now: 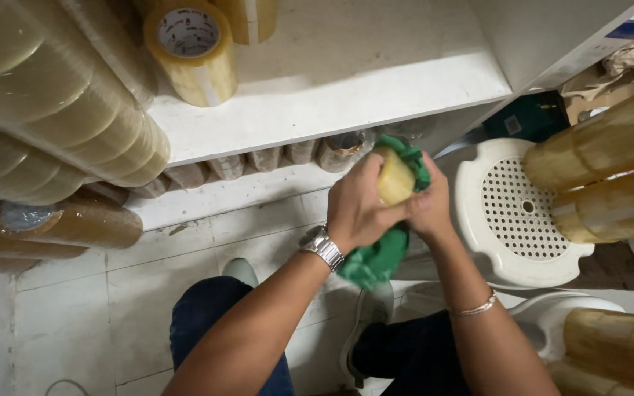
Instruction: The person wipes multiple rolls of clear packing tape with a green cloth, handling them one at a time. After wiping each roll, the person places it on a white shelf among other tape rolls.
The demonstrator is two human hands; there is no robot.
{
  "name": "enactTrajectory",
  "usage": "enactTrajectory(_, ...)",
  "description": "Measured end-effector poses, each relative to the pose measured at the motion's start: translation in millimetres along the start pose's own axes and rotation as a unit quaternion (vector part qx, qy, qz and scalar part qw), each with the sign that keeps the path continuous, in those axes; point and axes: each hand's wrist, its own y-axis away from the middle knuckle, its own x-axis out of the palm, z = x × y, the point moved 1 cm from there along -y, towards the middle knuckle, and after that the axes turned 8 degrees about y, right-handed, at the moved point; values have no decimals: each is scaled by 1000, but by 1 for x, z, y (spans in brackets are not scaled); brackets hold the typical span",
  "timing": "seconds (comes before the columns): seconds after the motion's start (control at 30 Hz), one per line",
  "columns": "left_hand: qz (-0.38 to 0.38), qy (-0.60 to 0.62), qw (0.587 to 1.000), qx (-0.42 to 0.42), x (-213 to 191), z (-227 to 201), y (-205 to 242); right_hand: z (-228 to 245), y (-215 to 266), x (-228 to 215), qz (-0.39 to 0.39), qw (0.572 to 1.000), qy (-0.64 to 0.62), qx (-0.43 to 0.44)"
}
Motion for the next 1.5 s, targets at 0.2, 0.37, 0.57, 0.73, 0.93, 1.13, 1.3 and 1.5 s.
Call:
enactTrajectory(0.2, -52, 110, 991, -52, -3, -2, -8, 54, -15, -4, -46, 970, 162, -174)
enactTrajectory(0.37, -63, 96, 992, -60, -5, 2, -10, 53, -14, 2, -41, 981, 105, -160)
enactTrajectory(0.57, -71, 1, 997, -11, -1, 5, -7, 29, -6, 4, 7, 999, -40, -5)
enactTrajectory(0.73, -62, -31, 989, 133, -5, 10, -5, -1, -4, 6, 25, 985, -141, 92)
enactTrajectory(0.93, -120, -27, 974, 188, 10, 20, -12, 43, -21, -9, -79, 993, -46, 80)
enactTrajectory(1.13, -14, 138, 990, -18, 14, 18, -13, 61, -28, -11, -107, 973, 179, -97)
enactTrajectory(1.3, -72, 116, 990, -31, 18, 23, -15, 65, -25, -11, -84, 981, 143, -101)
enactTrajectory(1.5, -69, 32, 995, 69, 14, 32, -16, 43, -21, -5, -48, 998, 15, 34)
